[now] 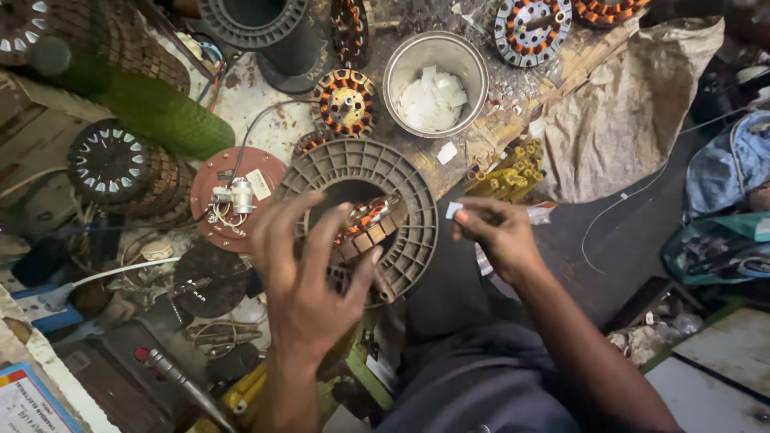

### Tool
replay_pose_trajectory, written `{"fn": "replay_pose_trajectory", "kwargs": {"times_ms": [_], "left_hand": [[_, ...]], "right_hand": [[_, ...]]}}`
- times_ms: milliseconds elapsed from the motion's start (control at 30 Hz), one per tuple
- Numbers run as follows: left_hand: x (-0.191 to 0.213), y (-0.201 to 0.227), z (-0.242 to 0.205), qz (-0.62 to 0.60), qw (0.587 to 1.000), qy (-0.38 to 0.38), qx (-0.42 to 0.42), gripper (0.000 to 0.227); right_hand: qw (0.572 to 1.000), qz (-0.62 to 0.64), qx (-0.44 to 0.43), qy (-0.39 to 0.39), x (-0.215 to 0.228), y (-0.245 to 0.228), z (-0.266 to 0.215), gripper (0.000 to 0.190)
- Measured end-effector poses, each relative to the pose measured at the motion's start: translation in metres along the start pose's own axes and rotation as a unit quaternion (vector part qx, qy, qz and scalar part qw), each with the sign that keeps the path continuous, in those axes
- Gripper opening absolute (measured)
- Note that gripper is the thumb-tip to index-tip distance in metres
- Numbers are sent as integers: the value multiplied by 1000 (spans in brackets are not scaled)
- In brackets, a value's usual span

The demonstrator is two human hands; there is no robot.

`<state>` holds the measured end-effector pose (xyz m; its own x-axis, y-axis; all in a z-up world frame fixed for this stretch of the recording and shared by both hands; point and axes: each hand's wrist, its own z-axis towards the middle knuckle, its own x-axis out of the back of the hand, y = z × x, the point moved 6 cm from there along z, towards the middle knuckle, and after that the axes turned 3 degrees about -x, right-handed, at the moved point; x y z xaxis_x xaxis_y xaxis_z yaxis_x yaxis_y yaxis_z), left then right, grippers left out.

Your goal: The person inserts small white insulating pieces into the slots of a motor stator core, one at a time, using both hands. The stator is held in place on a workbench while the person carefully places each piece into the copper-wound slots.

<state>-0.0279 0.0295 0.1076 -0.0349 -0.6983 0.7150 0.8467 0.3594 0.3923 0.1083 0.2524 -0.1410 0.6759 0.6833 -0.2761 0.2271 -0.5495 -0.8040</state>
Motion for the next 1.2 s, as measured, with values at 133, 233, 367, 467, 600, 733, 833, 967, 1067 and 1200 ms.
{"fn": "replay_pose_trajectory", "kwargs": {"times_ms": [133,233,367,467,600,733,833,967,1067,1200], "left_hand": [[9,32,-14,-207,976,36,47,29],[-29,45,-27,-295,943,-103,115,31],[-61,40,-38,-373,892,-192,171,23],[-64,39,-40,-380,885,-215,161,18],[-69,38,-39,-376,888,-219,151,18],[-74,41,-42,-375,893,-215,122,18],[-69,47,-45,-370,904,-195,87,17],[-68,51,-47,-365,908,-193,76,18],[-69,53,-47,-363,908,-198,72,17],[-68,54,-48,-364,905,-206,74,17]], "right_hand": [[998,-65,1,-21,-6,-24,-49,22],[996,-63,22,-63,-13,-35,-83,20],[992,-85,39,-90,-18,-45,-112,18],[983,-160,79,-47,-16,-53,-122,19],[988,-99,36,-113,-17,-53,-126,21],[987,-78,43,-135,-14,-53,-125,22],[976,-129,102,-141,-14,-59,-129,22],[971,-171,130,-105,-16,-61,-136,21],[978,-139,129,-83,-20,-62,-140,11],[963,-206,174,-19,-27,-76,-150,10]]}}
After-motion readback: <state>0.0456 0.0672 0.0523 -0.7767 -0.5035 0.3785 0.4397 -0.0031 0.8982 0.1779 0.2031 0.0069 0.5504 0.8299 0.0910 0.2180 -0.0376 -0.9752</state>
